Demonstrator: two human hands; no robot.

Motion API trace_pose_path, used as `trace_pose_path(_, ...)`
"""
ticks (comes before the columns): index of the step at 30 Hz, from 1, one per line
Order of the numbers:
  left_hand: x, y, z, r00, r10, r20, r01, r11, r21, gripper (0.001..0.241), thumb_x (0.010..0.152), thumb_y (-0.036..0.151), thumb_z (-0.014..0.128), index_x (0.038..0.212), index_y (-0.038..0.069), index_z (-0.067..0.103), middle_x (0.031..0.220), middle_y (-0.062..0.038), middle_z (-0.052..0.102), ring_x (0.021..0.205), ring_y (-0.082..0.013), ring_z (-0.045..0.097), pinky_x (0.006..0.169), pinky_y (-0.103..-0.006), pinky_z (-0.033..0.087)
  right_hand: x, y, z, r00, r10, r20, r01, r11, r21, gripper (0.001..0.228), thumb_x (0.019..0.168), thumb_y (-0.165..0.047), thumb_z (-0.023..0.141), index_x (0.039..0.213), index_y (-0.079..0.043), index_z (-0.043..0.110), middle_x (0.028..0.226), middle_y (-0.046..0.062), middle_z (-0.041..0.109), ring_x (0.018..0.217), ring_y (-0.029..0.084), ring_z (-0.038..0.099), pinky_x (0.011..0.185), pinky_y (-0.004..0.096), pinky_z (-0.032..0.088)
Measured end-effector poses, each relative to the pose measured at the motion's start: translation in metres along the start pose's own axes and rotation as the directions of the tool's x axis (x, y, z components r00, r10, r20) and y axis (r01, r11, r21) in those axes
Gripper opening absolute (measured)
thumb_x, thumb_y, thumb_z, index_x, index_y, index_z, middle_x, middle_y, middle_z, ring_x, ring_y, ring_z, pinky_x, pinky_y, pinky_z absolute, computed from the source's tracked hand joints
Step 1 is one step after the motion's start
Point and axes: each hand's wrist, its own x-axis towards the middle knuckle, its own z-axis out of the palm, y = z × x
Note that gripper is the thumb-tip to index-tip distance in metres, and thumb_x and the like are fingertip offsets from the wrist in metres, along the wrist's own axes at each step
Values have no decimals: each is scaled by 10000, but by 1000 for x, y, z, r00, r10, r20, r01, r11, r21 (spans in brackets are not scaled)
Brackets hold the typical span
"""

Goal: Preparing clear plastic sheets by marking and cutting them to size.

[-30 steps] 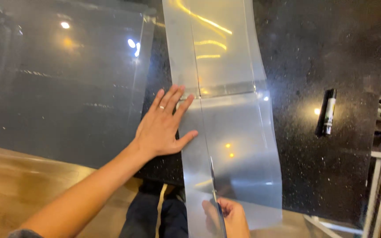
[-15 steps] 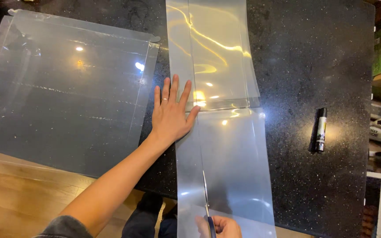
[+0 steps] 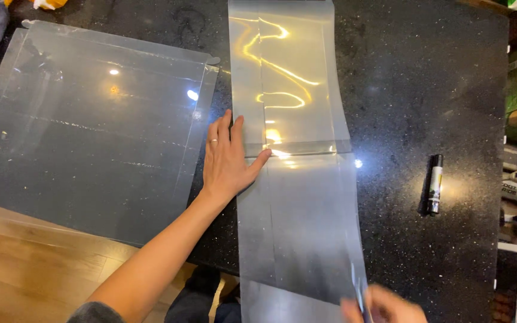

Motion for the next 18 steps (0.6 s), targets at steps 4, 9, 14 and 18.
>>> trace_pose_path(4, 0, -5, 7, 998, 0, -62, 1, 1000, 12, 849, 873, 531, 753, 1441, -34, 472, 1541, -278, 387, 1392, -452, 349, 1163, -555, 288, 50, -178, -15, 937, -297, -186, 296, 955, -36, 440, 756, -431, 849, 1033, -109, 733, 893, 132, 753, 840, 263, 718, 765, 373, 567)
trace_pose_path(9, 12, -2, 14, 992, -69, -106, 63, 996, -62, 872, 739, 419, 858, 1424, 14, 502, 1489, -242, 442, 1353, -419, 381, 1103, -565, 296, 135, -243, 25, 576, -722, -383, 767, 640, -52, 567, 756, -273, 821, 1223, -48, 592, 1210, 183, 697, 1109, 381, 649, 920, 444, 503)
trace_pose_path(14, 48, -6, 19, 864, -504, 6, 475, 810, -343, 868, 637, 286, 933, 1389, 95, 545, 1244, -104, 625, 1188, -278, 557, 1015, -508, 352, 154, -253, 37, 527, -719, -454, 769, 631, -106, 450, 715, -244, 864, 1041, -59, 613, 1103, 94, 727, 1023, 303, 654, 923, 436, 439)
trace_pose_path(18, 59, -16, 26, 875, -484, 23, 466, 826, -319, 624, 670, 261, 938, 1212, 126, 660, 1142, -82, 690, 1111, -262, 620, 954, -482, 396, 162, -250, 39, 498, -725, -476, 782, 613, -114, 444, 720, -238, 859, 1035, -57, 603, 1123, 68, 738, 1037, 290, 653, 937, 433, 431)
